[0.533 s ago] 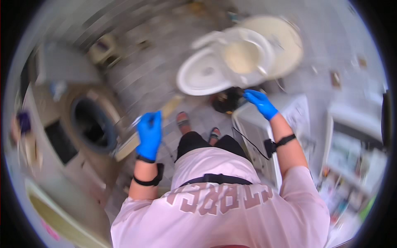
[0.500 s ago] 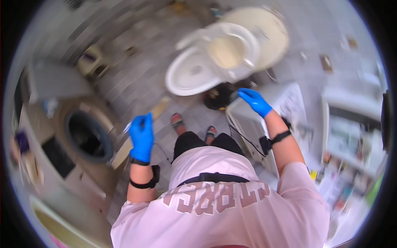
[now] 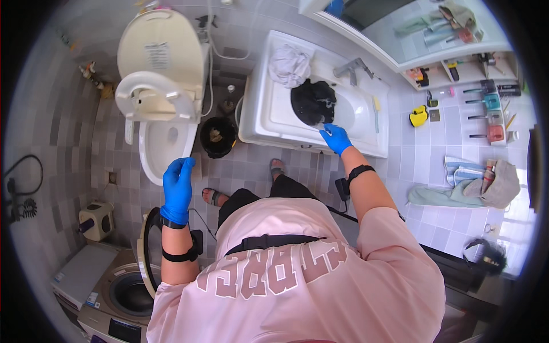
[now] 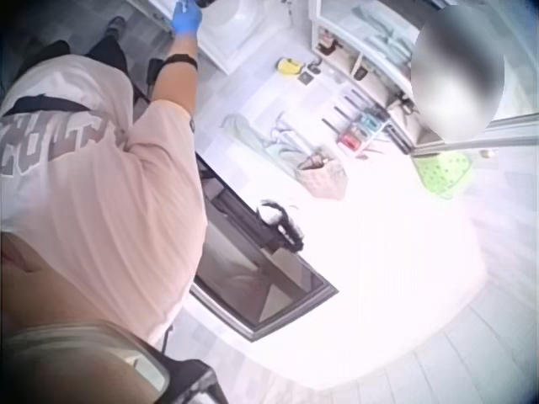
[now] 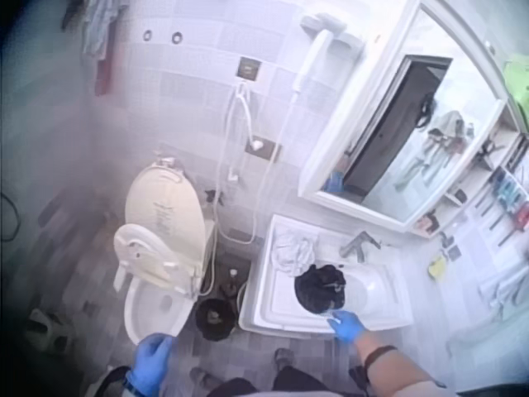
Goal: Hand washing and rinsing dark and light clothing in a basin inside a bathroom.
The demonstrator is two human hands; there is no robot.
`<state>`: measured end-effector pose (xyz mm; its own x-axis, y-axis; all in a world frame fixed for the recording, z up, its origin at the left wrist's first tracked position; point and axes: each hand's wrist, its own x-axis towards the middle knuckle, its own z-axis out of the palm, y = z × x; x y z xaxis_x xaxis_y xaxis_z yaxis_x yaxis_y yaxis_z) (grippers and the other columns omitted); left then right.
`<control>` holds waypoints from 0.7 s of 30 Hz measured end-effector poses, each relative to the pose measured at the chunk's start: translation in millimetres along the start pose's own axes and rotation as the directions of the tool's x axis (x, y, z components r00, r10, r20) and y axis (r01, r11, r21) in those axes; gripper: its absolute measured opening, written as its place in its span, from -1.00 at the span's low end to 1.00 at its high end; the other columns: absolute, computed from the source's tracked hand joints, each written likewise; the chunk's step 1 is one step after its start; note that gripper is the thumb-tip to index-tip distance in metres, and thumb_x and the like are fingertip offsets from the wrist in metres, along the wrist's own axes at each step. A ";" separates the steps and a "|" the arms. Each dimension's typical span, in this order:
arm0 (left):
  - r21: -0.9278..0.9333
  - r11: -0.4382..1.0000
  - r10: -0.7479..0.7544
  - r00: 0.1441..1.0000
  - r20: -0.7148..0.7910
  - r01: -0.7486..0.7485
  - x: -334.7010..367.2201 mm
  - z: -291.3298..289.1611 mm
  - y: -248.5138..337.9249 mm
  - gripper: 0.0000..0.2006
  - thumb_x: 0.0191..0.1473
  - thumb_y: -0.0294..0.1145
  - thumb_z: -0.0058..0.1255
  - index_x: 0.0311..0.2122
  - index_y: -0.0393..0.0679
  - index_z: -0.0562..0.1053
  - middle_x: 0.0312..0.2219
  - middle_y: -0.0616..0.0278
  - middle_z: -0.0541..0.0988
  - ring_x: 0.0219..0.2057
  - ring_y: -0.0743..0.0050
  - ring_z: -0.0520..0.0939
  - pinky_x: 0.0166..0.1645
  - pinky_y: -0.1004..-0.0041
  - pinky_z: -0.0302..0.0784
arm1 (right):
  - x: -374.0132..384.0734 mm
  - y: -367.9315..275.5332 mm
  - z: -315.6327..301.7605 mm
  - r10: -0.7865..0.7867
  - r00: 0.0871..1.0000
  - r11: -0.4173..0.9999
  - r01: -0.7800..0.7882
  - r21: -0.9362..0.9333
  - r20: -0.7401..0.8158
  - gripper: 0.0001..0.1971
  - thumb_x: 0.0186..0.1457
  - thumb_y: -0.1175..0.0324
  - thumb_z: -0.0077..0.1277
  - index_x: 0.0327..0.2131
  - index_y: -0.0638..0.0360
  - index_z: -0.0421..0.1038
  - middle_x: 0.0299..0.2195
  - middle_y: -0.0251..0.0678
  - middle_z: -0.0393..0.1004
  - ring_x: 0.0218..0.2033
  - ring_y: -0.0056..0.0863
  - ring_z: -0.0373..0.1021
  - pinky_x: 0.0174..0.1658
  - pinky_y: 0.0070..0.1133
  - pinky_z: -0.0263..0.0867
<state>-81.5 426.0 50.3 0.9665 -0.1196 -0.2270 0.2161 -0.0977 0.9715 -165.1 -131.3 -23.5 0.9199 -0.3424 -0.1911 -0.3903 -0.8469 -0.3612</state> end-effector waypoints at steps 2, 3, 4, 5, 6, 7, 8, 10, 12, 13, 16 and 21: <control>0.023 1.000 -0.012 0.998 0.069 0.011 7.5 34.6 10.7 -0.76 0.23 -0.35 0.03 -0.20 -0.35 0.56 -0.34 0.26 0.62 -0.25 0.57 0.52 -0.08 0.50 0.42 | 10.3 51.4 2.3 0.092 0.996 0.994 -0.093 0.054 0.014 -0.49 0.10 0.13 0.19 0.05 0.23 0.46 -0.02 0.01 0.52 0.00 -0.17 0.48 0.10 -0.40 0.37; 0.029 0.999 -0.017 0.997 0.073 0.015 9.8 54.0 17.0 -0.76 0.23 -0.35 0.03 -0.20 -0.35 0.56 -0.34 0.26 0.62 -0.25 0.57 0.52 -0.08 0.50 0.42 | 20.2 77.4 4.6 0.098 0.995 0.993 -0.098 0.058 0.018 -0.49 0.10 0.13 0.19 0.05 0.23 0.46 -0.02 0.01 0.52 0.00 -0.17 0.48 0.10 -0.40 0.37; 0.046 0.998 -0.054 0.997 0.058 0.052 8.9 69.4 23.4 -0.76 0.23 -0.35 0.03 -0.20 -0.35 0.56 -0.33 0.25 0.62 -0.24 0.56 0.54 -0.07 0.50 0.42 | 30.1 98.4 10.0 0.085 0.995 0.994 -0.081 -0.076 0.048 -0.46 0.08 0.14 0.19 0.09 0.22 0.43 0.00 0.02 0.50 0.04 -0.14 0.44 0.14 -0.36 0.33; 0.064 0.994 -0.092 0.995 0.040 0.089 8.0 85.1 28.7 -0.76 0.23 -0.35 0.03 -0.19 -0.35 0.56 -0.32 0.24 0.63 -0.23 0.54 0.55 -0.06 0.50 0.43 | 41.3 119.8 14.8 0.073 0.994 0.977 -0.055 -0.207 0.080 -0.43 0.07 0.16 0.20 0.12 0.20 0.40 0.03 0.03 0.47 0.09 -0.10 0.40 0.19 -0.32 0.28; 0.114 0.989 -0.095 0.995 0.025 0.092 5.9 102.5 30.5 -0.76 0.23 -0.35 0.03 -0.18 -0.35 0.57 -0.30 0.23 0.65 -0.22 0.51 0.57 -0.05 0.50 0.43 | 56.1 132.9 14.3 0.130 0.980 0.982 -0.106 -0.159 0.150 -0.32 0.02 0.20 0.22 0.22 0.11 0.28 0.14 0.01 0.36 0.17 -0.03 0.29 0.24 -0.27 0.21; 0.129 0.986 -0.107 0.994 0.009 0.105 3.2 121.5 27.7 -0.76 0.23 -0.35 0.03 -0.18 -0.35 0.57 -0.30 0.23 0.65 -0.22 0.51 0.57 -0.05 0.50 0.43 | 72.9 143.7 13.3 0.120 0.978 0.985 -0.095 -0.147 0.170 -0.32 0.02 0.20 0.22 0.22 0.11 0.28 0.14 0.01 0.36 0.17 -0.03 0.29 0.24 -0.27 0.21; 0.153 0.981 -0.113 0.993 -0.022 0.115 -0.7 139.6 24.8 -0.76 0.23 -0.37 0.02 -0.19 -0.35 0.57 -0.30 0.23 0.65 -0.22 0.52 0.57 -0.04 0.50 0.43 | 90.6 151.7 13.5 0.162 0.963 0.977 -0.126 -0.173 0.215 -0.25 -0.01 0.21 0.24 0.27 0.05 0.20 0.21 0.01 0.26 0.20 -0.01 0.25 0.24 -0.27 0.22; 0.212 0.966 -0.140 0.989 -0.044 0.146 -4.2 181.0 25.2 -0.78 0.23 -0.40 0.01 -0.19 -0.36 0.57 -0.29 0.22 0.65 -0.22 0.52 0.58 -0.03 0.49 0.43 | 129.0 171.9 16.3 0.200 0.940 0.971 -0.154 -0.182 0.275 -0.18 -0.03 0.22 0.26 0.31 -0.01 0.12 0.28 0.00 0.15 0.22 0.01 0.22 0.25 -0.27 0.22; 0.241 0.953 -0.166 0.982 -0.093 0.184 -12.5 228.1 28.5 -0.79 0.23 -0.41 0.00 -0.19 -0.36 0.56 -0.29 0.22 0.65 -0.22 0.52 0.58 -0.04 0.49 0.43 | 160.9 184.2 27.6 0.129 0.978 0.972 -0.093 -0.217 0.161 -0.06 -0.08 0.28 0.30 0.36 -0.17 -0.01 0.38 -0.03 -0.10 0.27 0.07 0.13 0.26 -0.22 0.21; 0.241 0.949 -0.176 0.975 -0.135 0.205 -16.7 251.3 32.4 -0.79 0.23 -0.42 0.00 -0.20 -0.37 0.56 -0.29 0.22 0.65 -0.22 0.51 0.58 -0.04 0.49 0.43 | 172.7 178.0 27.7 0.123 0.975 0.977 -0.087 -0.193 0.186 -0.06 -0.08 0.28 0.30 0.36 -0.17 -0.01 0.38 -0.03 -0.10 0.27 0.07 0.13 0.26 -0.22 0.21; 0.338 0.924 -0.157 0.983 -0.095 0.180 -24.4 314.0 53.1 -0.83 0.19 -0.50 0.01 -0.21 -0.38 0.55 -0.27 0.16 0.64 -0.21 0.47 0.59 -0.02 0.47 0.44 | 198.4 161.7 23.9 0.006 0.984 0.978 0.031 -0.207 0.175 0.00 -0.11 0.35 0.32 0.37 -0.26 -0.07 0.41 -0.04 -0.25 0.29 0.12 0.07 0.26 -0.18 0.21; 0.479 0.875 -0.096 0.995 0.028 0.071 -14.4 391.1 89.2 -0.86 0.14 -0.56 0.05 -0.22 -0.39 0.54 -0.24 0.06 0.63 -0.18 0.36 0.61 0.00 0.43 0.45 | 222.4 183.3 43.1 0.005 0.972 0.978 0.044 -0.204 0.234 -0.08 -0.02 0.48 0.18 0.37 -0.27 -0.07 0.35 -0.04 -0.10 0.23 0.13 0.15 0.18 -0.15 0.30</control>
<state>-130.3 32.6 113.4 0.9371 -0.1373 -0.3209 0.1911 -0.5675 0.8009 -33.7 -345.1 -171.5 0.8834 -0.2422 -0.4012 -0.3337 -0.9262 -0.1755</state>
